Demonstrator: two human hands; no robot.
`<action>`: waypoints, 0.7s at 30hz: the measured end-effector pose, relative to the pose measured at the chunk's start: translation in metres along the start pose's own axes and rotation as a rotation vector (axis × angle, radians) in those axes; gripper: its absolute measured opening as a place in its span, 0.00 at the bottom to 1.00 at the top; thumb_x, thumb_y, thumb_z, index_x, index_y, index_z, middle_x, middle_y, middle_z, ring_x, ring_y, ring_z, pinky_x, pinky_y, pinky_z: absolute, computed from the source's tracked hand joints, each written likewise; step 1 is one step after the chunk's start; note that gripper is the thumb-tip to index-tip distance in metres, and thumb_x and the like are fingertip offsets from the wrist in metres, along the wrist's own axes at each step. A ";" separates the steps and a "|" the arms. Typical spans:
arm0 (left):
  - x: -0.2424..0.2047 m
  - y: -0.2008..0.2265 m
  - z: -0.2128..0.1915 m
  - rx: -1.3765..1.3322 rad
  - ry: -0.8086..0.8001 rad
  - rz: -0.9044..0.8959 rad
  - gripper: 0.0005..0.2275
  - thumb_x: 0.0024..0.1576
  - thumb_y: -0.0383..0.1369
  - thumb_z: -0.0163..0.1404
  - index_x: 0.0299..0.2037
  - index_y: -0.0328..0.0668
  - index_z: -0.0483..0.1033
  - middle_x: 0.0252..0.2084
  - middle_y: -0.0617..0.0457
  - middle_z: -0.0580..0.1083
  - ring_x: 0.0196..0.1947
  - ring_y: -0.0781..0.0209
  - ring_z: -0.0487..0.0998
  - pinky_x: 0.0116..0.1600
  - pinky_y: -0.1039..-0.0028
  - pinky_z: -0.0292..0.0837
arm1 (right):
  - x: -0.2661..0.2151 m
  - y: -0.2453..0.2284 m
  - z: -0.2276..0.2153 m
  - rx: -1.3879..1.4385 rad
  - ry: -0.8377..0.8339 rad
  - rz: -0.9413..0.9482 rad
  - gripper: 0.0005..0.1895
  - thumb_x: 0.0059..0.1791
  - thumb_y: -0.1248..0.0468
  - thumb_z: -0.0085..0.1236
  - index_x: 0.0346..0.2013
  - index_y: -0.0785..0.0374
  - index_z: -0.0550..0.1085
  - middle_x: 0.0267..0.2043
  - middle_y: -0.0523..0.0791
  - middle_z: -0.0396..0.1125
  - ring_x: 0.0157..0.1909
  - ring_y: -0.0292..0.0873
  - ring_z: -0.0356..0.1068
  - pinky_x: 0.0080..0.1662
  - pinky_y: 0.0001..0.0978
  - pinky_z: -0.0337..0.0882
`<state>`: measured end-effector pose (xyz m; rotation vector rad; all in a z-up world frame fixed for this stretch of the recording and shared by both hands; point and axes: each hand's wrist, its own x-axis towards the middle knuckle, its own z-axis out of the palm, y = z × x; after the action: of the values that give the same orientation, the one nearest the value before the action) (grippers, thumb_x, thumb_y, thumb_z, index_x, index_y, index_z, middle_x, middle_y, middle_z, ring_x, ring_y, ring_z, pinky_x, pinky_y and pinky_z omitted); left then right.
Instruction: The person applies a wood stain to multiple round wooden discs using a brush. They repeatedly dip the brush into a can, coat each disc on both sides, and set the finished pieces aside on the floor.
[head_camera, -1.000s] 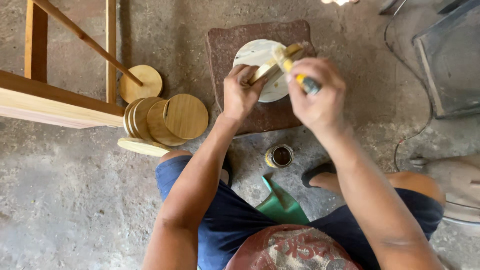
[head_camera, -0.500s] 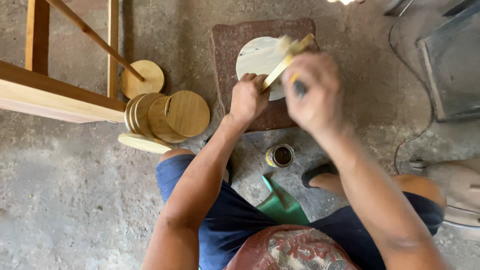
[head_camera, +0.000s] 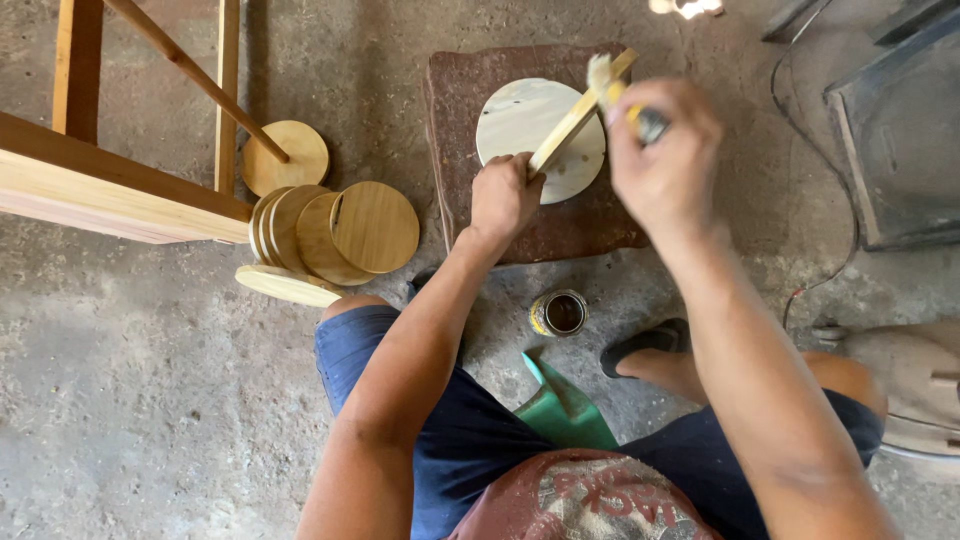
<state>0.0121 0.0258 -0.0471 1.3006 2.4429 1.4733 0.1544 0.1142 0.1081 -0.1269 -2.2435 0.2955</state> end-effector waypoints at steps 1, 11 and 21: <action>-0.002 0.001 0.002 0.004 0.027 0.021 0.10 0.50 0.31 0.61 0.40 0.38 0.81 0.34 0.43 0.77 0.39 0.42 0.78 0.45 0.56 0.75 | 0.000 -0.008 -0.002 0.001 -0.026 -0.060 0.06 0.54 0.75 0.63 0.42 0.64 0.74 0.44 0.50 0.73 0.49 0.48 0.75 0.51 0.43 0.76; 0.002 0.033 -0.025 -0.113 0.161 0.173 0.07 0.47 0.28 0.61 0.33 0.38 0.79 0.31 0.47 0.76 0.37 0.47 0.77 0.43 0.60 0.75 | 0.008 -0.017 -0.023 0.042 -0.054 0.007 0.05 0.55 0.73 0.62 0.41 0.66 0.73 0.38 0.50 0.72 0.37 0.46 0.75 0.39 0.37 0.74; -0.003 0.022 -0.010 -0.061 0.096 0.154 0.15 0.48 0.33 0.62 0.45 0.38 0.81 0.33 0.44 0.76 0.36 0.44 0.77 0.43 0.57 0.74 | -0.009 0.006 -0.008 0.033 -0.001 0.072 0.06 0.56 0.72 0.65 0.45 0.67 0.74 0.45 0.51 0.73 0.48 0.47 0.76 0.51 0.40 0.78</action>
<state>0.0240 0.0211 -0.0268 1.4694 2.3802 1.6692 0.1669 0.1196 0.1046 -0.1906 -2.2372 0.3719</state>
